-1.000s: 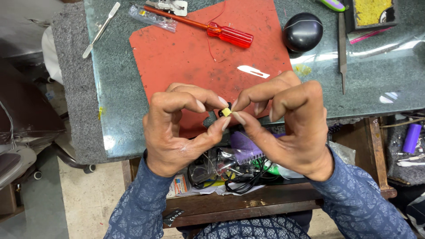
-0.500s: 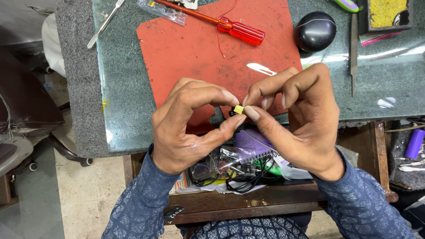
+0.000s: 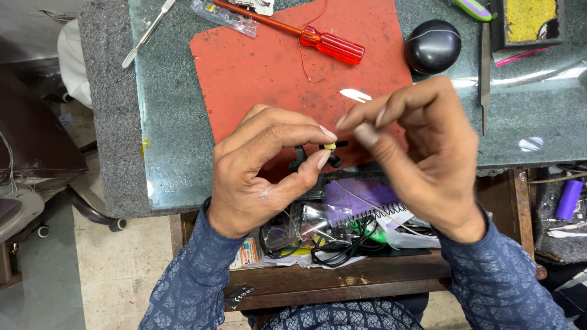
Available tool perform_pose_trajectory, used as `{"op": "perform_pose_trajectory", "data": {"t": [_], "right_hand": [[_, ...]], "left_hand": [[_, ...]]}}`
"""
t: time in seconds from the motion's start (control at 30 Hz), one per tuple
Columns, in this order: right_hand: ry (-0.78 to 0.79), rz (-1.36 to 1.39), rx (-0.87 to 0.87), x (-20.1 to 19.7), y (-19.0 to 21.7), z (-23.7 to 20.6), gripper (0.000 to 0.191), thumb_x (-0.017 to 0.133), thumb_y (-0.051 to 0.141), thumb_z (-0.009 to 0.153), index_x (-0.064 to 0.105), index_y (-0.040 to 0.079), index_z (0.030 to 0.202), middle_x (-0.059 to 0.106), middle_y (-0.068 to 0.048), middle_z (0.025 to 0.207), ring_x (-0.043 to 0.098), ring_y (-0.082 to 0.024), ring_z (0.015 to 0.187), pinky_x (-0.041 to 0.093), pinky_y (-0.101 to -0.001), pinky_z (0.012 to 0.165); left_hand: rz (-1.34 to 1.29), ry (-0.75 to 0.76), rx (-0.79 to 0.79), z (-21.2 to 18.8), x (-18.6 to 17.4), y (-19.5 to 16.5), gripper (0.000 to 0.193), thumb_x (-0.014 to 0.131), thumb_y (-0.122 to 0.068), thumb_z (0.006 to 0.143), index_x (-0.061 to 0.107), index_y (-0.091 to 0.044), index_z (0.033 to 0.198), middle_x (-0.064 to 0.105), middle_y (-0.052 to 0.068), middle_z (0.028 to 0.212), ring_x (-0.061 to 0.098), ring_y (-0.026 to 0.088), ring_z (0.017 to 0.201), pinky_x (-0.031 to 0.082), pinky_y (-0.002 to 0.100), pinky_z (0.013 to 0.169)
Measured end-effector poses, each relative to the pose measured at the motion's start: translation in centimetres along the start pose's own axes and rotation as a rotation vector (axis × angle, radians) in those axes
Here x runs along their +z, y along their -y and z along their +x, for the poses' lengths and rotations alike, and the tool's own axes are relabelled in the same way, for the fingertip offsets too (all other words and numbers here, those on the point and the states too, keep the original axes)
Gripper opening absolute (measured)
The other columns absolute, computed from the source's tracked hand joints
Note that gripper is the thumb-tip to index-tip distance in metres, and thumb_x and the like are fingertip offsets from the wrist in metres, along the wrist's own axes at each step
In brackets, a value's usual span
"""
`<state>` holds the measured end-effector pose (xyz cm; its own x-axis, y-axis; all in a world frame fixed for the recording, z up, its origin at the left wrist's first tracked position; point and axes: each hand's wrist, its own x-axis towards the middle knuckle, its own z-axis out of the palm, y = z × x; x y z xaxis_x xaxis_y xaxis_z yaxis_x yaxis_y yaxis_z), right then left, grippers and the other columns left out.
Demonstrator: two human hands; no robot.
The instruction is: The person disassembles a black earbud using a small blade, removes a yellow foam piece, and uses a soldering iron to work on the internal components. The person then reassembles the earbud and places it on the workbench.
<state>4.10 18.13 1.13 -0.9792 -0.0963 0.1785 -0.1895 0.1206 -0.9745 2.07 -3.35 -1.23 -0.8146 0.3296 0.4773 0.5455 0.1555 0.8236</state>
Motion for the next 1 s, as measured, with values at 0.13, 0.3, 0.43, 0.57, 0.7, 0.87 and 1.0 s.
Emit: {"op": "perform_pose_trajectory", "data": {"t": [0.13, 0.3, 0.43, 0.57, 0.7, 0.87, 1.0], "right_hand": [[-0.099, -0.514, -0.207, -0.8, 0.4, 0.9, 0.023, 0.067, -0.006, 0.105, 0.053, -0.002, 0.122, 0.067, -0.013, 0.115, 0.068, -0.017, 0.099, 0.055, -0.0279, 0.087], [-0.115, -0.880, -0.262, -1.2, 0.6, 1.7, 0.020, 0.080, -0.001, 0.099, 0.068, 0.000, 0.116, 0.066, -0.009, 0.111, 0.060, -0.023, 0.092, 0.049, -0.0319, 0.075], [-0.079, -0.926, -0.251, -0.6, 0.4, 1.6, 0.018, 0.081, 0.000, 0.089, 0.068, 0.000, 0.102, 0.059, -0.012, 0.104, 0.054, -0.027, 0.091, 0.047, -0.0370, 0.073], [-0.071, -0.971, -0.224, -0.6, 0.1, 1.2, 0.015, 0.082, 0.002, 0.096, 0.067, 0.003, 0.097, 0.059, -0.009, 0.106, 0.055, -0.027, 0.099, 0.047, -0.0365, 0.082], [-0.038, -0.940, -0.238, -1.1, -0.2, 1.2, 0.017, 0.081, 0.001, 0.094, 0.065, 0.003, 0.100, 0.060, -0.009, 0.107, 0.054, -0.029, 0.097, 0.047, -0.0381, 0.082], [0.011, -0.908, -0.207, -1.1, 0.0, 1.0, 0.017, 0.075, -0.002, 0.094, 0.064, 0.002, 0.106, 0.061, -0.009, 0.098, 0.057, -0.029, 0.095, 0.046, -0.0415, 0.084], [0.043, -0.938, -0.246, -1.0, 0.4, 1.0, 0.016, 0.073, -0.003, 0.093, 0.066, 0.003, 0.106, 0.063, -0.009, 0.096, 0.058, -0.032, 0.094, 0.046, -0.0431, 0.084]], "left_hand": [[0.015, -0.013, -0.011, -0.1, 0.1, 0.1, 0.028, 0.080, 0.000, 0.094, 0.073, -0.012, 0.118, 0.070, 0.001, 0.109, 0.068, 0.010, 0.094, 0.058, 0.021, 0.072], [-0.020, -0.017, -0.045, 0.0, 0.2, 0.0, 0.025, 0.077, -0.001, 0.099, 0.074, -0.011, 0.122, 0.067, 0.001, 0.108, 0.070, 0.009, 0.095, 0.062, 0.021, 0.078], [-0.058, -0.023, -0.131, 0.0, 0.3, 0.0, 0.023, 0.077, -0.002, 0.097, 0.076, -0.010, 0.119, 0.068, 0.002, 0.110, 0.072, 0.009, 0.097, 0.064, 0.020, 0.077], [-0.179, -0.038, -0.184, 0.0, 0.3, 0.4, 0.019, 0.078, -0.002, 0.096, 0.075, -0.007, 0.114, 0.069, 0.002, 0.110, 0.074, 0.010, 0.098, 0.066, 0.022, 0.082], [-0.354, -0.053, -0.225, -0.1, 0.3, 1.0, 0.017, 0.077, 0.001, 0.097, 0.073, -0.003, 0.113, 0.070, 0.003, 0.112, 0.073, 0.010, 0.102, 0.065, 0.024, 0.089], [-0.385, -0.084, -0.252, -0.4, 0.2, 1.6, 0.015, 0.078, 0.003, 0.096, 0.072, -0.002, 0.110, 0.070, 0.004, 0.107, 0.070, 0.009, 0.096, 0.061, 0.023, 0.082], [-0.390, -0.088, -0.258, -0.7, 0.2, 1.7, 0.015, 0.078, 0.005, 0.096, 0.071, 0.000, 0.109, 0.070, 0.005, 0.107, 0.069, 0.010, 0.094, 0.059, 0.023, 0.080]]}}
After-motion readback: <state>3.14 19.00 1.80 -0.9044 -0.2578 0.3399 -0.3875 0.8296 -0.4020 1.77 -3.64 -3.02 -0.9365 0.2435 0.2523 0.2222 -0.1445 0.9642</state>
